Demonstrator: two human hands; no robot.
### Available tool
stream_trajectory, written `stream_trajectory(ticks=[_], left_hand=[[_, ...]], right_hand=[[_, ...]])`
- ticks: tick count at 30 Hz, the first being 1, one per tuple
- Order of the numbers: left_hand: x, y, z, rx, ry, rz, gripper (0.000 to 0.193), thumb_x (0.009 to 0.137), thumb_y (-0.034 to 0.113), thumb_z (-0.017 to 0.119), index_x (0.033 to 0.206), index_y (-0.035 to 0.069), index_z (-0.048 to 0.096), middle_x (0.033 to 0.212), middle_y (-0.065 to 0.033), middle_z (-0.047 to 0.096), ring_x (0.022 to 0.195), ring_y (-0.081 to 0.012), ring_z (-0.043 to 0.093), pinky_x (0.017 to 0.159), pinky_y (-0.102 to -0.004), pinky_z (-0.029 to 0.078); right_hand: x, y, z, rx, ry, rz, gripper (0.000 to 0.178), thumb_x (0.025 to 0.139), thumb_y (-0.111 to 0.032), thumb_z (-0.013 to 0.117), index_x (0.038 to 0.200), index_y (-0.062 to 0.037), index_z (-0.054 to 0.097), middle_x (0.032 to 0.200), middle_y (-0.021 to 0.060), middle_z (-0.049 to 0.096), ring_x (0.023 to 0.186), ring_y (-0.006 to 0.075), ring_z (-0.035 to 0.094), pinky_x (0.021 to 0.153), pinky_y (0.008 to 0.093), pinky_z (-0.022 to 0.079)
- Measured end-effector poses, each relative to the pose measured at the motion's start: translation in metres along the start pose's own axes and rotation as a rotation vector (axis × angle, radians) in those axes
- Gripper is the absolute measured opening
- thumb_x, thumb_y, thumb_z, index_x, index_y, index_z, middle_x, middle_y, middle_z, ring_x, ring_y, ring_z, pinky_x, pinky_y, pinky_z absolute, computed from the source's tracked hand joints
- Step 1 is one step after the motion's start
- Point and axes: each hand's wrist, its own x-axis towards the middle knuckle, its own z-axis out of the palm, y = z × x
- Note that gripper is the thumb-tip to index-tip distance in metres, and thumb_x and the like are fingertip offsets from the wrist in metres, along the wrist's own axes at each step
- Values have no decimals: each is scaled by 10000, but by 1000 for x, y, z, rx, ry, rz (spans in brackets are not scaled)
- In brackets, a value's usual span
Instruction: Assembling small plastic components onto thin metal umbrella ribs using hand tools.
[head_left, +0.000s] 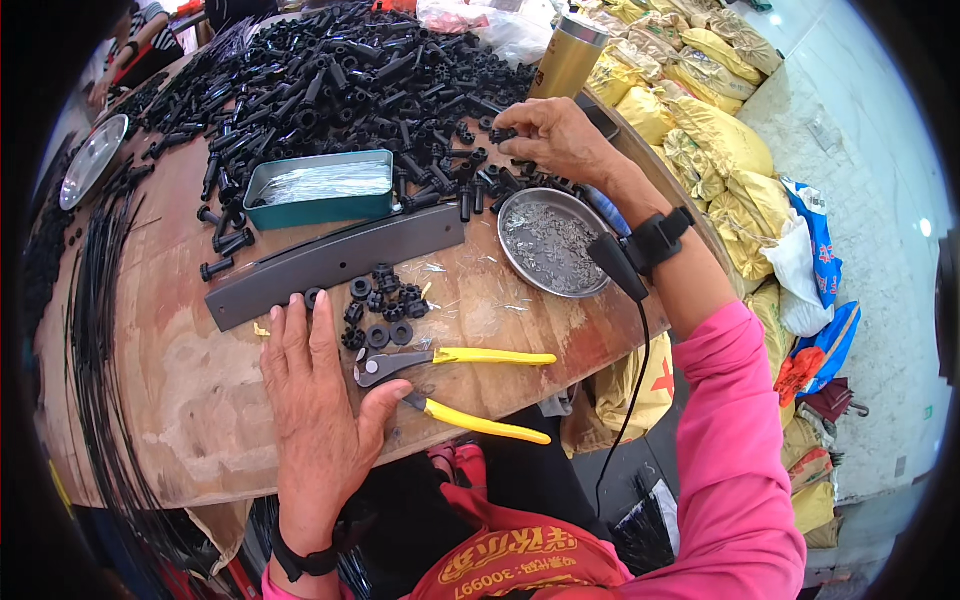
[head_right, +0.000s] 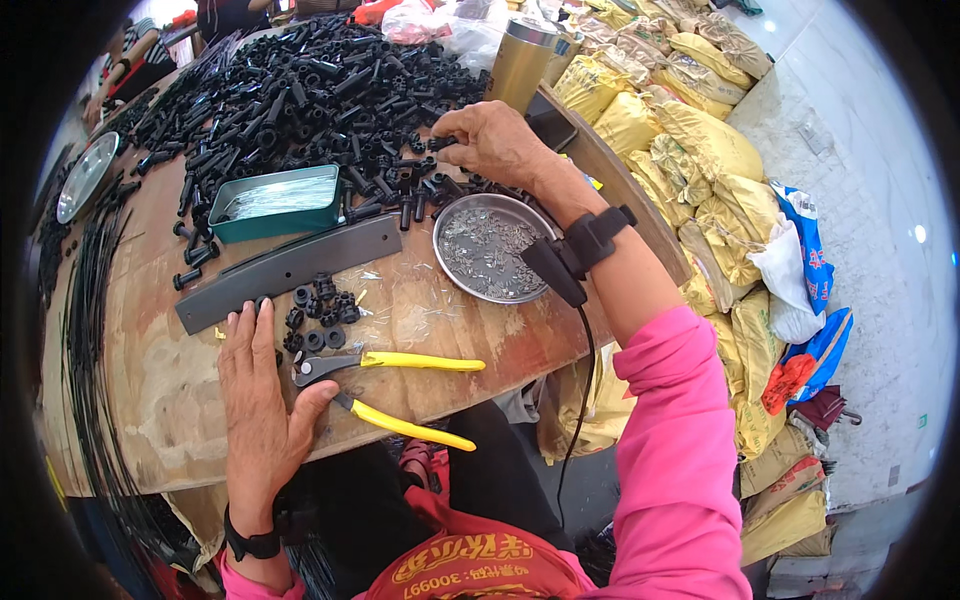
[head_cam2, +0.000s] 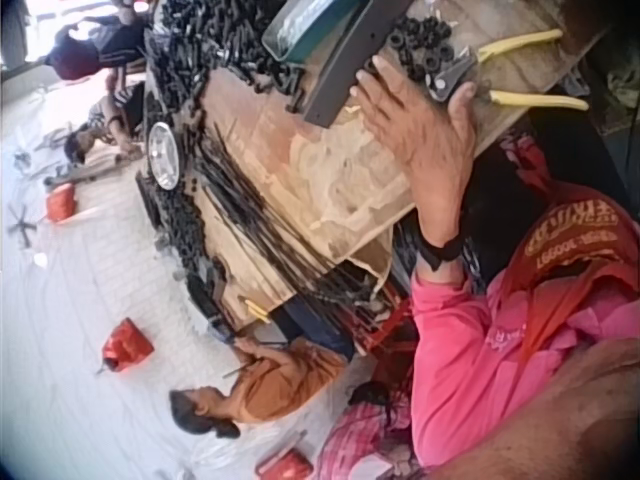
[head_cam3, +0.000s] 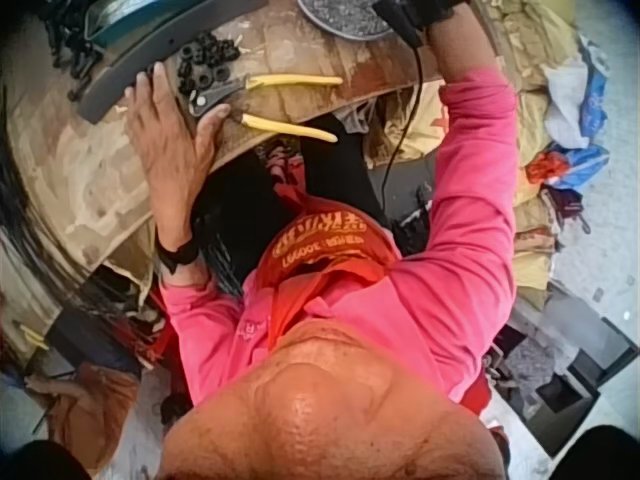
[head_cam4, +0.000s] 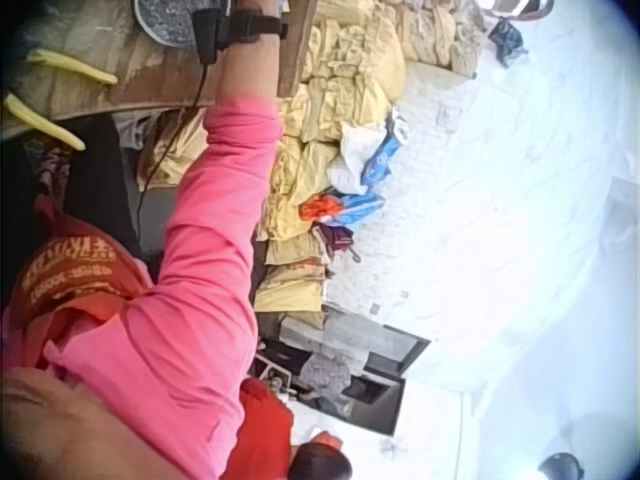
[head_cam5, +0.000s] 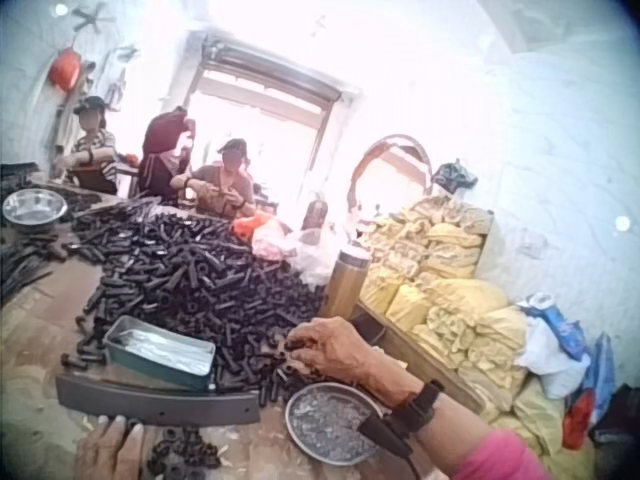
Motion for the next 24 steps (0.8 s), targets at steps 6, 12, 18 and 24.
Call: stream_trajectory(ticks=[6,12,18,24], left_hand=[[0,-2,1,-1,5,-7,865,814,467,609,1426,-15,232,1423,-265,294,1345,-420,238,1109,-467,184],[-3,-6,1,-19,24,-20,891,807,436,625,1425,-38,192,1425,-274,281,1342,-419,240,1110,-457,188],[0,2,4,-32,28,4,901,802,458,632,1409,-61,213,1421,-276,271,1342,-429,226,1099,-497,188],[-1,-2,4,-13,18,-7,903,803,461,630,1419,-46,208,1421,-272,274,1342,-427,230,1099,-504,182]], right_hand=[[-19,-84,12,311,-214,-149,269,727,-136,702,965,-12,678,758,100,676,669,171,632,636,283,508],[-22,-129,32,668,-320,37,268,760,-64,684,1009,25,645,767,67,654,664,100,608,594,248,501],[21,-6,19,-98,-59,52,378,699,-113,672,1064,-20,648,911,166,664,857,285,637,778,359,504],[28,1,31,-184,-314,-7,467,634,-112,657,1101,-129,671,1055,122,650,1000,323,601,865,378,485]])
